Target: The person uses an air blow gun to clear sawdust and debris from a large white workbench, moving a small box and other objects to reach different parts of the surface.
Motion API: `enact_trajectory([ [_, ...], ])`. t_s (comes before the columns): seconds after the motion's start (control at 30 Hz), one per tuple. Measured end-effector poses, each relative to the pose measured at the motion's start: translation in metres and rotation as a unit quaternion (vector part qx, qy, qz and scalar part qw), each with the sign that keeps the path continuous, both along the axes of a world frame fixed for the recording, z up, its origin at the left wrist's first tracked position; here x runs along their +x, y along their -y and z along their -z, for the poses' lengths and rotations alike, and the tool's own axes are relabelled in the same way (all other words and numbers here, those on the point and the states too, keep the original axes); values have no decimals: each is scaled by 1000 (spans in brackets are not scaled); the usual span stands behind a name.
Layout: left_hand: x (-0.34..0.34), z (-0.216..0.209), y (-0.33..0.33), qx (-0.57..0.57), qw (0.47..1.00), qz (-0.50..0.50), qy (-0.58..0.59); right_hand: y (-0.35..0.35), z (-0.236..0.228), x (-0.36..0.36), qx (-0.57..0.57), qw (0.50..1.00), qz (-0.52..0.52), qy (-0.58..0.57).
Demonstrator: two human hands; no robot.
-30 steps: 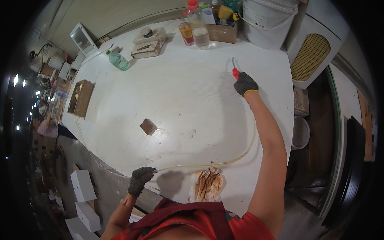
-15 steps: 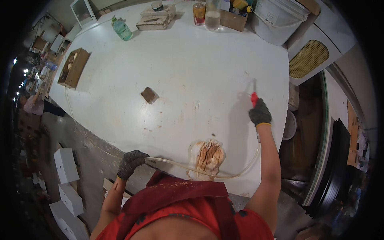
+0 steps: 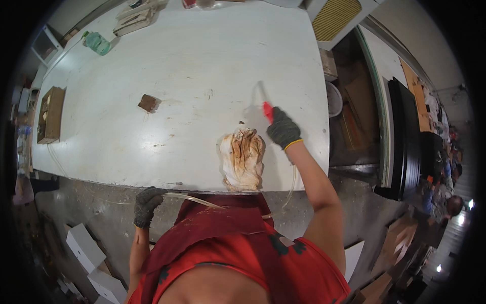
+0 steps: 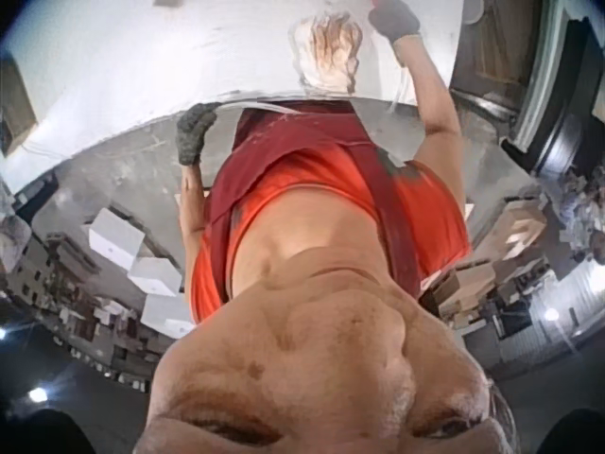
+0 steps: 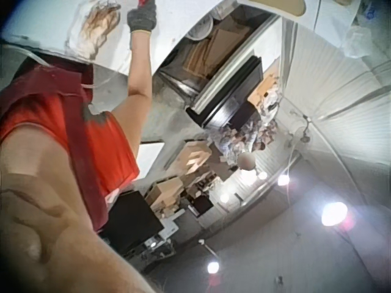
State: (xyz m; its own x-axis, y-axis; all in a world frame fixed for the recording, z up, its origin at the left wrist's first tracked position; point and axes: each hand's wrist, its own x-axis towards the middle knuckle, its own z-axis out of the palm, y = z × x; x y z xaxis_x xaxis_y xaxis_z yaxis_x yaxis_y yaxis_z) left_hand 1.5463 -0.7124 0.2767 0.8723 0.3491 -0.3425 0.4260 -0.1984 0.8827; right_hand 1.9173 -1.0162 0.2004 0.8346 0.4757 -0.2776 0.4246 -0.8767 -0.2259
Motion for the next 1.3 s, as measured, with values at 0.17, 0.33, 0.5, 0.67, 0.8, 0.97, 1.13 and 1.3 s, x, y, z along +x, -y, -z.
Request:
enact_trajectory([
  [0.17,-11,14,-1,-32,999,37,-9,69,-42,9,-79,966,240,-60],
  [0.33,-9,25,4,-9,996,91,-13,93,-5,-77,3,996,88,10],
  [0.5,-5,23,1,-12,995,95,-25,111,15,-84,23,989,133,62],
  [0.67,-23,27,-3,-18,994,103,23,167,4,-36,58,985,157,51],
  [0.8,-45,11,-11,-12,1000,17,20,126,-24,-50,218,941,228,-123],
  [0.97,-101,1,-41,-91,984,-150,43,24,-65,-81,331,900,176,-221],
  [1.13,-160,4,-91,-91,971,-201,91,-96,-66,-167,317,889,131,-303],
  [1.3,-246,4,-163,98,968,-132,187,-206,-70,-252,318,790,26,-523],
])
